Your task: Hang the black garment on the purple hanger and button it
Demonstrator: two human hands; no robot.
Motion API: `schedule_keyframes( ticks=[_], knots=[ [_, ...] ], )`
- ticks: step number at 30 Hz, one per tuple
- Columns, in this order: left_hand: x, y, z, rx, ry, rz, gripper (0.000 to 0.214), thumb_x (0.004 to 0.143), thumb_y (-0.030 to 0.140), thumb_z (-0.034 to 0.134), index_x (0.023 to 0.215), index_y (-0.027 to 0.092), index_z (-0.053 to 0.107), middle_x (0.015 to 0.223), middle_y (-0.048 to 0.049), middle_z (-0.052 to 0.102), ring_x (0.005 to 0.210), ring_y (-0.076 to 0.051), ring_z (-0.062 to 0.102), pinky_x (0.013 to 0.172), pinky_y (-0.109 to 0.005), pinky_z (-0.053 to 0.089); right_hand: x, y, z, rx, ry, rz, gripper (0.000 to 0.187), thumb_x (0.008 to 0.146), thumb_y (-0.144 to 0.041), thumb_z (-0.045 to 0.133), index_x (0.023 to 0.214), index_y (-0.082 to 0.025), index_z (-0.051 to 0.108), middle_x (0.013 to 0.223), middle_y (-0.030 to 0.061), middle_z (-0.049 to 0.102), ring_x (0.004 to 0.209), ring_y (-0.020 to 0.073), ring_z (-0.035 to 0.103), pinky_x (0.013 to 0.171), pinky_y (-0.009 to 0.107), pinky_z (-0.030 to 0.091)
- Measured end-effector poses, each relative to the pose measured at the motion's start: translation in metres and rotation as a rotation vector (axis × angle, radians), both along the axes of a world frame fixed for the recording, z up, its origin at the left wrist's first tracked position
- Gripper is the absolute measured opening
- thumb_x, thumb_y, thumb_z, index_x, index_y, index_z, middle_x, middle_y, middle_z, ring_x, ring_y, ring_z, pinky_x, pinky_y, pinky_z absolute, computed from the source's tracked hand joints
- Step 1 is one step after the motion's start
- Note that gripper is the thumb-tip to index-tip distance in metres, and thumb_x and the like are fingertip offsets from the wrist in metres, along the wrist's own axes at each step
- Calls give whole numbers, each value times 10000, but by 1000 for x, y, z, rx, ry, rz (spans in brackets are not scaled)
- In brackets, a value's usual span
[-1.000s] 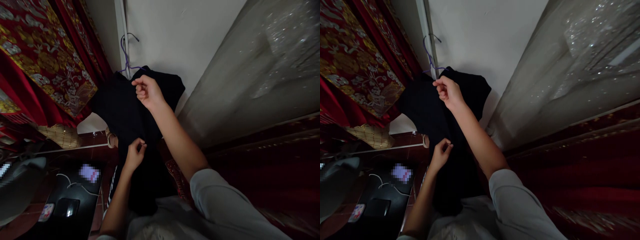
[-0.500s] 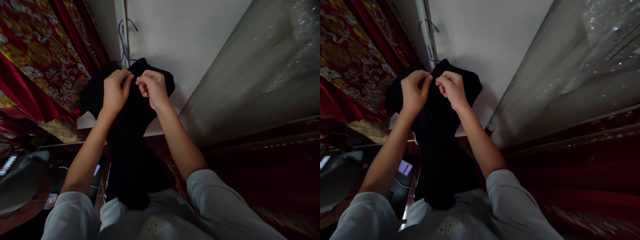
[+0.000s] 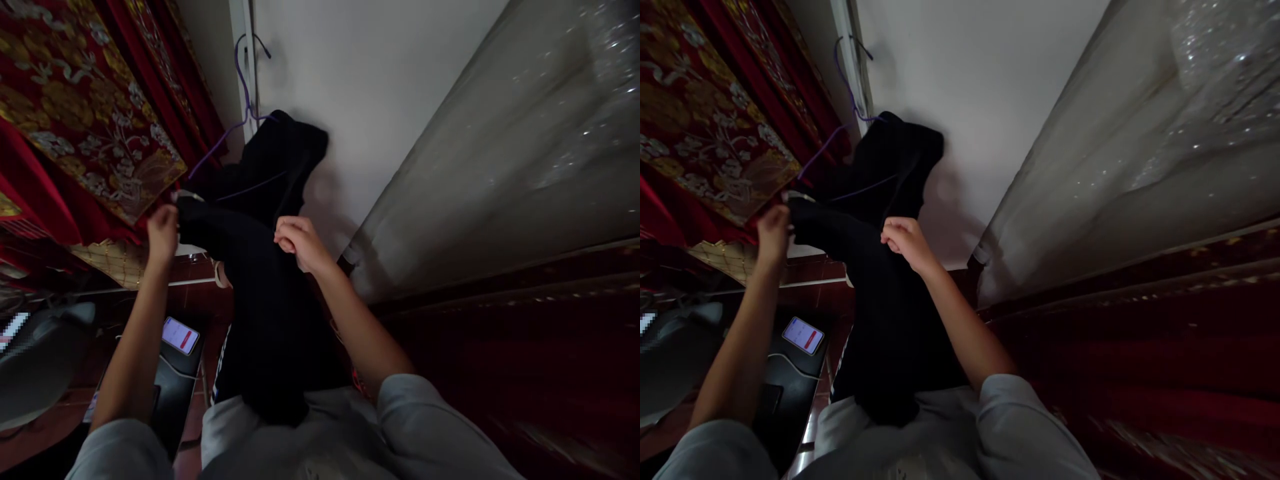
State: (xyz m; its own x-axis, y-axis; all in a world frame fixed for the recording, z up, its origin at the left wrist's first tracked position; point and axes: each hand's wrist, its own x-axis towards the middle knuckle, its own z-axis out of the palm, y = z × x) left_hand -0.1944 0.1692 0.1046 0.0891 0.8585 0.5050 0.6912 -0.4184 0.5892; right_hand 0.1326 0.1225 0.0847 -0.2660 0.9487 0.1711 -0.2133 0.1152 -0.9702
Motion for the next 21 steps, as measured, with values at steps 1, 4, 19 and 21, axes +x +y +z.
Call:
schedule_keyframes(
  ticks=[1,4,19,21],
  knots=[
    [0,-10,-16,-70,77,-31,367,1051,422,403,839,195,597,679,8,545,710,-164,580,674,-275,490,5,-2,2,-5,-74,90,211,735,-221,562,539,-195,488,438,-71,361,421,44,282,457,222,196],
    [14,-37,-37,-191,200,-167,279,945,392,617,755,188,631,686,0,629,695,-172,609,703,-291,502,19,-6,9,-1,-459,439,192,786,-259,609,615,-177,579,508,-37,493,461,62,393,465,220,258],
    [147,-52,39,34,-202,-548,517,1059,597,416,1316,237,683,1360,-99,675,1355,-276,567,1195,-471,394,-11,-19,40,11,68,112,425,863,-641,607,961,-230,644,925,44,698,1012,257,673,896,421,581],
    [141,-43,27,-145,-156,-580,670,1059,672,248,1236,219,709,1191,-92,741,1234,-289,640,1111,-453,472,0,-20,50,-15,78,141,520,869,-736,531,939,-236,655,865,50,687,984,268,677,845,419,589]
  ],
)
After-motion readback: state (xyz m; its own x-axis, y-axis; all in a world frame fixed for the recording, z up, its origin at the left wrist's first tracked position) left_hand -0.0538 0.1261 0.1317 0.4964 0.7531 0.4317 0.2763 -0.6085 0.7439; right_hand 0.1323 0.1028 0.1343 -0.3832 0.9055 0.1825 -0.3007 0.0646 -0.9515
